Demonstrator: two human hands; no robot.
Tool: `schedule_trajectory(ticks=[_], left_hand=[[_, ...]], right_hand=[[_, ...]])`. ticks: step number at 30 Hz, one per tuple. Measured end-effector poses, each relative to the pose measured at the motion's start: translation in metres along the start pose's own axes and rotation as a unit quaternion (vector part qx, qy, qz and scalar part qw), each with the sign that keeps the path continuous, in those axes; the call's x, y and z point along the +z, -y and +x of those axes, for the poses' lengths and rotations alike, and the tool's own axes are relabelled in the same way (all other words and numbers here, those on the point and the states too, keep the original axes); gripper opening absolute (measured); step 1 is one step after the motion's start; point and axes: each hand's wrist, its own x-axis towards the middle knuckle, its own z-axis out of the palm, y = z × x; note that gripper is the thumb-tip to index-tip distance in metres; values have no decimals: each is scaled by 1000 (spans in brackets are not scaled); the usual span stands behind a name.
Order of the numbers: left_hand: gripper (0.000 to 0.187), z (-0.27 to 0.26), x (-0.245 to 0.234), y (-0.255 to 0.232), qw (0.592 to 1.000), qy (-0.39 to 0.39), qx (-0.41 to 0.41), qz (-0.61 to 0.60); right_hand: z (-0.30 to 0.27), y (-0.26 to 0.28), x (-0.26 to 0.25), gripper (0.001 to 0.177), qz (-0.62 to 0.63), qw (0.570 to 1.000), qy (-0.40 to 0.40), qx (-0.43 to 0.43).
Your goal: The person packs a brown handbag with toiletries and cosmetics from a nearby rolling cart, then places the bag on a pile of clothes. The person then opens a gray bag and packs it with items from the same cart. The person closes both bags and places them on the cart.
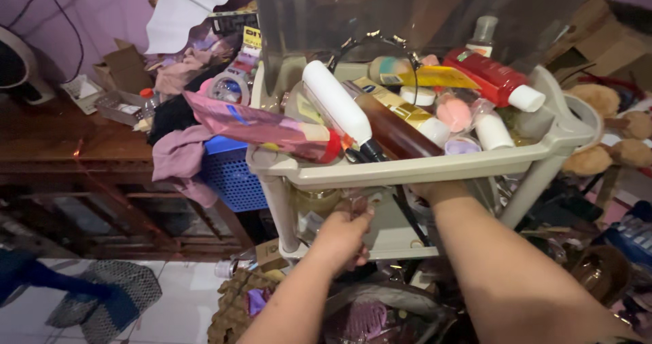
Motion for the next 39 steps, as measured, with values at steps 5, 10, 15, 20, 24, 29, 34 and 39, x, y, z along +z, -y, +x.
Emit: schedule_trajectory(ticks=[5, 10, 15, 20, 24, 29, 34, 39], left_hand=[[42, 15, 13, 4, 997, -6, -6, -73], [43, 43, 34, -5, 996, -14, -20, -85], [42, 66, 54, -1, 993, -12, -35, -112], [38, 76, 75, 6, 996, -19, -47, -75], [38, 73, 83, 3, 992, -13, -14, -128], [43, 43, 61, -5, 998, 48, 40, -13], [53, -34, -9, 7, 966, 204, 22, 155], [54, -98, -42, 30, 921, 273, -55, 274]], right_hand=[[4, -15, 14, 37, 24, 1000, -11, -10], [-6, -28, 24, 37, 48, 998, -26, -24], [-10, -40, 48, 37, 75, 995, -41, -44], [2, -69, 71, 34, 136, 987, -74, -34], [-8, -79, 52, 27, 215, 970, -106, -26], [-89, -37, -18, 31, 619, 755, 40, 212], [-190, 14, -74, 55, 572, 779, 222, 133], [-243, 66, -76, 49, 421, 774, 472, -8]])
